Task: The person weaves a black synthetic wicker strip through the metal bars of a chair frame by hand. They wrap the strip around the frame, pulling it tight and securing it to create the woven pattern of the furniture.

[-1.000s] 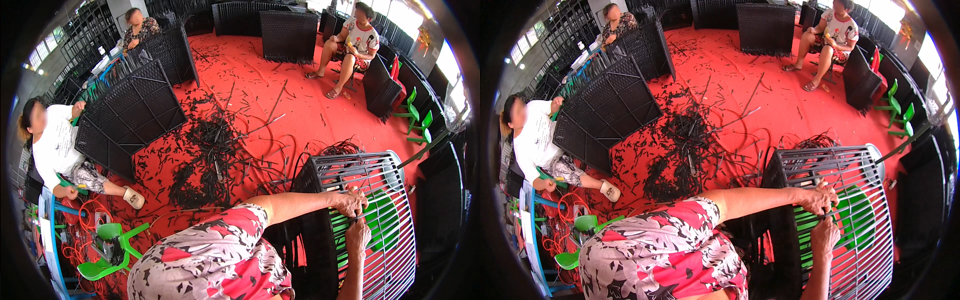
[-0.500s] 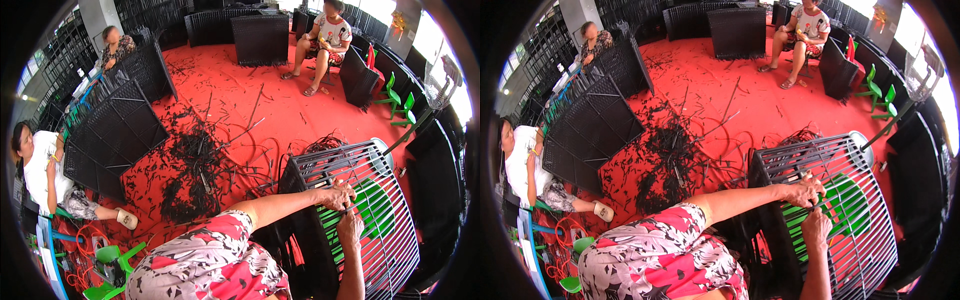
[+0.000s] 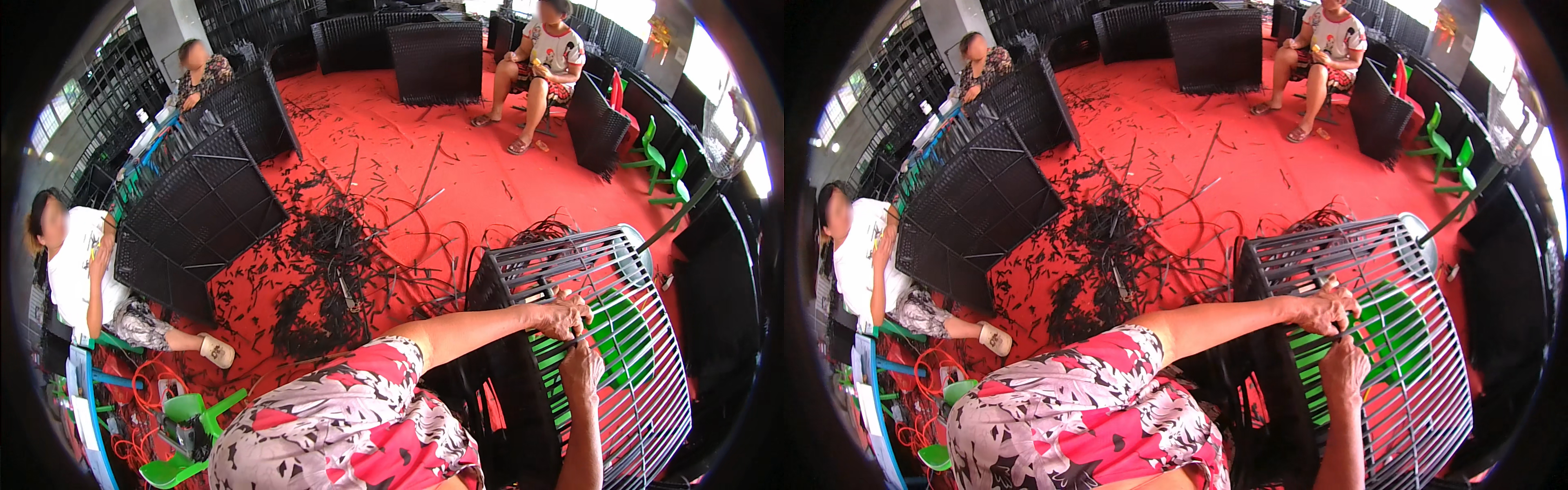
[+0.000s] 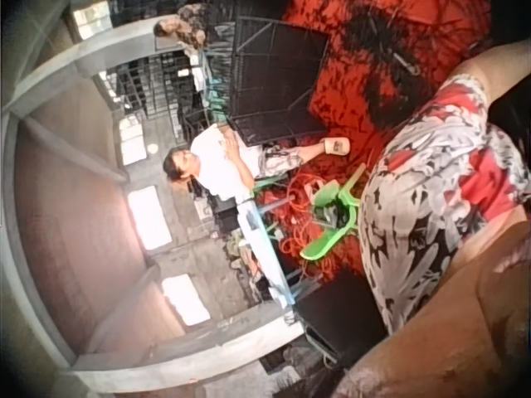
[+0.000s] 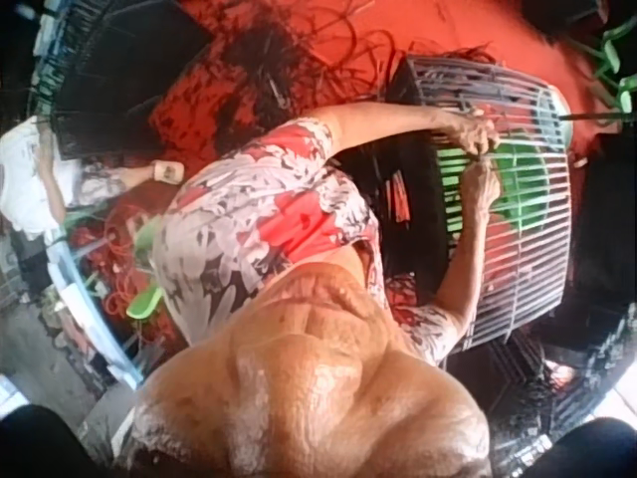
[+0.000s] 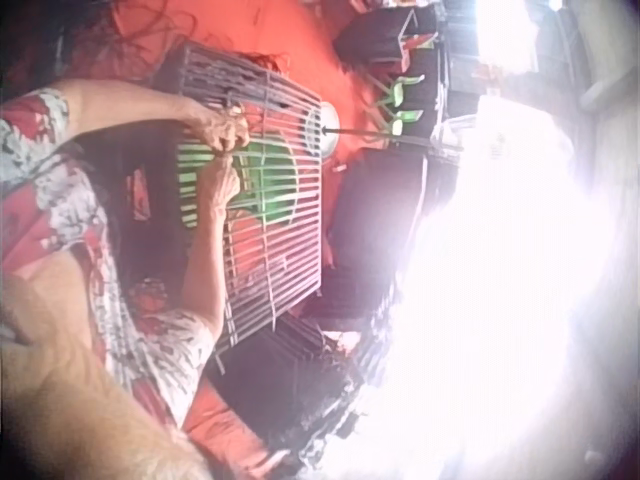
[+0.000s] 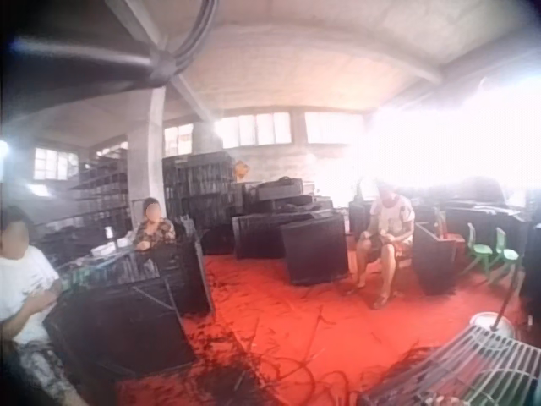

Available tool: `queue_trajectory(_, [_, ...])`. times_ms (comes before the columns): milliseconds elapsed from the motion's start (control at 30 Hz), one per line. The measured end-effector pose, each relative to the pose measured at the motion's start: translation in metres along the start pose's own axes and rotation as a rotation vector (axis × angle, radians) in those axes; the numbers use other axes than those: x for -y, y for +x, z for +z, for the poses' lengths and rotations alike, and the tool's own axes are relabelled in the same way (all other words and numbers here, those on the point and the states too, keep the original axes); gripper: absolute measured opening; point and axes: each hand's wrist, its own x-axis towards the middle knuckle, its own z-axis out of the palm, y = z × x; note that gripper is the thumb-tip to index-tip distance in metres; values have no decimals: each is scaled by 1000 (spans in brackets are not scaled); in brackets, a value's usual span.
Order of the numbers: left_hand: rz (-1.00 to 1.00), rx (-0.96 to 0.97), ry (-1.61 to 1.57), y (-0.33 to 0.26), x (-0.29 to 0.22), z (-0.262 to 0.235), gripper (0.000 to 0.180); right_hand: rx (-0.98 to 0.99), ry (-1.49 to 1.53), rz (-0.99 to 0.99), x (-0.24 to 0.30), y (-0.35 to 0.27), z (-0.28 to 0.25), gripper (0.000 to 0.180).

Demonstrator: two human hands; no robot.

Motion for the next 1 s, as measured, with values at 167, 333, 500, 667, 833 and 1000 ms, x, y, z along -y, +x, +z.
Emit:
queue_trajectory(167, [61,-12,-55,-1,27,18,14,0,-12,-38,5,0,1,17])
queue_trajectory(333, [228,-244,67,8,38,35,12,-31,3,-40,-1,0,3,18])
queue_trajectory(500, [104,-76,-205,8,23,22,12,-17,-24,-25,1,-3,0,17])
queue_trajectory(667, [47,-41,-74,9,29,30,12,-58,-27,-74,-6,-4,5,16])
queue_trajectory(833, [47,-9,-96,9,29,26,11,-29,-35,-53,-2,-2,2,16])
queue_trajectory(1000, [150,-136,-1,5,35,32,15,-48,-32,-67,-3,-1,4,16])
